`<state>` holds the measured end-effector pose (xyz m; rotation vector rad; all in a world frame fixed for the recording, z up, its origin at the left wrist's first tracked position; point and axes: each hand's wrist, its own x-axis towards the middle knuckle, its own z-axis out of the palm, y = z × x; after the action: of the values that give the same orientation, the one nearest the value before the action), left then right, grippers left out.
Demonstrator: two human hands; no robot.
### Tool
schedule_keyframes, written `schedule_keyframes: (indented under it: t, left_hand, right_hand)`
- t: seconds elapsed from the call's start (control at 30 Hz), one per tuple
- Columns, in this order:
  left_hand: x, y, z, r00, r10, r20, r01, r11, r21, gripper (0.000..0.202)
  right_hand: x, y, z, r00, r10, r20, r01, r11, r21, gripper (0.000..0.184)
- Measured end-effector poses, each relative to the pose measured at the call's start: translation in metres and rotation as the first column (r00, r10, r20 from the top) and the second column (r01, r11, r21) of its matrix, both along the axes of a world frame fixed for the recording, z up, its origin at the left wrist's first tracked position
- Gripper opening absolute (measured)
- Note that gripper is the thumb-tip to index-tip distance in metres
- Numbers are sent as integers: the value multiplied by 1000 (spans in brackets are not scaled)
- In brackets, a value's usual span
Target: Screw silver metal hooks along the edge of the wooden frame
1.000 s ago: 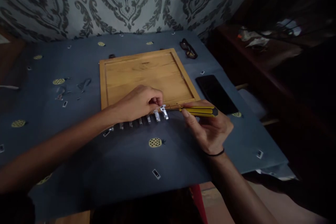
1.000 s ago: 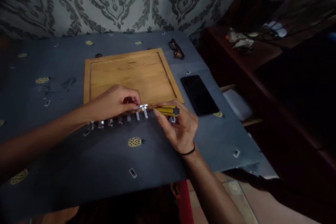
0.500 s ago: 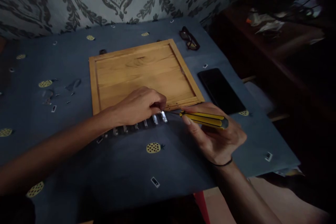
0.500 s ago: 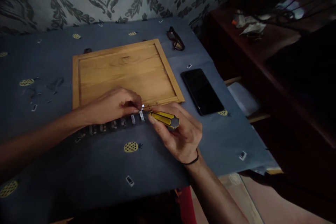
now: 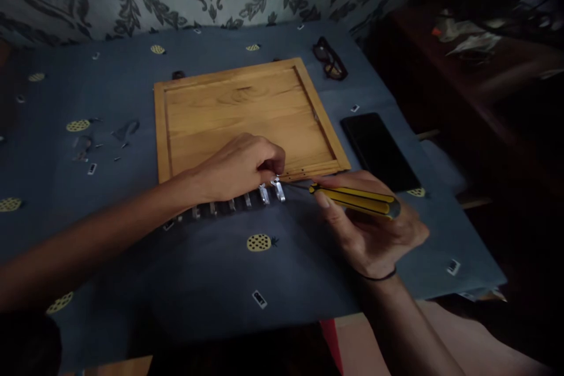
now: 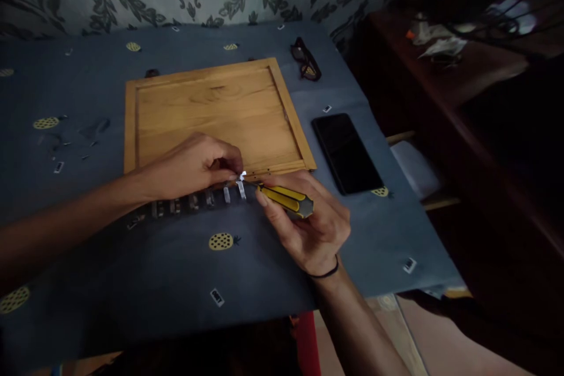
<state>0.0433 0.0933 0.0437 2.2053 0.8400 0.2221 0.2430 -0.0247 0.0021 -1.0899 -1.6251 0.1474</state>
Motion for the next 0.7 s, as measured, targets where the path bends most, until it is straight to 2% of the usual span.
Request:
schedule_keyframes:
  t: [0.17,0.37,0.7]
  left_hand:
    - [1,-2,0,1000,-20,-23,21,999,33,17]
    - [2,-3,-3,995,-83,-49,88,991,100,21]
    - [4,-7,-2,987,-67,-144,94,977,194,23]
  right_hand:
    - [0,-3,0,1000,-22,6,23,999,-28,25]
    - [-1,-1,1,999,-21,28,21,1000,2,20]
    - [0,-3,2,1000,-12,11,13,998,-57,22]
